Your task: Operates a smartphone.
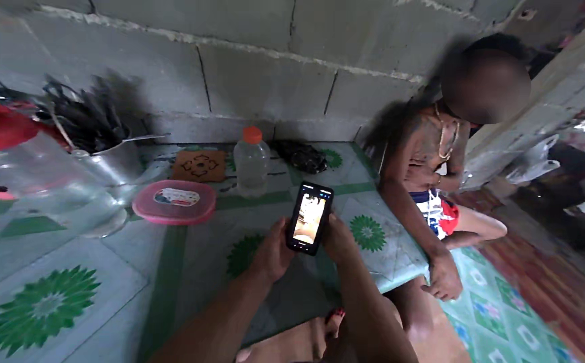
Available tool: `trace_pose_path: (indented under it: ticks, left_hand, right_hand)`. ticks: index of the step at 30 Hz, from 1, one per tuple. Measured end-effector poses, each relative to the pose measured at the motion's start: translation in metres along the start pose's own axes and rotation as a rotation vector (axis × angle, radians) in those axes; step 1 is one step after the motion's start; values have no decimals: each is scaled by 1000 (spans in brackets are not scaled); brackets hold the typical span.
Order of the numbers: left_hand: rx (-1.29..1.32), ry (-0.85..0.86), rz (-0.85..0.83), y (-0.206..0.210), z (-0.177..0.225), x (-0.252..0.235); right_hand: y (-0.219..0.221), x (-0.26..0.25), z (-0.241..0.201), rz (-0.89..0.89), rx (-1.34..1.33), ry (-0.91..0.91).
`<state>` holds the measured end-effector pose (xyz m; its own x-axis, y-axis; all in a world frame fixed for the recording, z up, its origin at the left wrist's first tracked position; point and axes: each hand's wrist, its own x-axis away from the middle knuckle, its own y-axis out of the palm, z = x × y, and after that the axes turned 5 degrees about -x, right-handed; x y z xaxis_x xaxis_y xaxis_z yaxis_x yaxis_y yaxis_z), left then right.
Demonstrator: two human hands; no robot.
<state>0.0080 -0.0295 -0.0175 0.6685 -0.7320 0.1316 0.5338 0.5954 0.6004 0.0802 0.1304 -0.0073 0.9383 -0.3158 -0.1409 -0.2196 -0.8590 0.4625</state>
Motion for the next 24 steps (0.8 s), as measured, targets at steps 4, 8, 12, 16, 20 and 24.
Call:
trace_pose_path:
  ticks: [4, 8, 12, 16, 20, 24]
  left_hand:
    - [-14, 24, 50, 4, 0, -4]
    - [-16, 5, 48, 4, -2, -3]
    - [48, -5, 32, 1, -3, -4]
    - [68, -48, 27, 1, -2, -4]
    - [73, -64, 20, 4, -1, -1]
    - [81, -50, 21, 4, -2, -1]
  right_hand:
    - [20, 5, 4, 194, 301, -76]
    - [28, 5, 1, 283, 484, -37]
    - [16, 9, -4, 176, 382, -89]
    - [-1, 12, -3, 63, 244, -93]
    - [-10, 14, 3, 37, 166, -88]
    - [-9, 16, 9, 19, 170, -62]
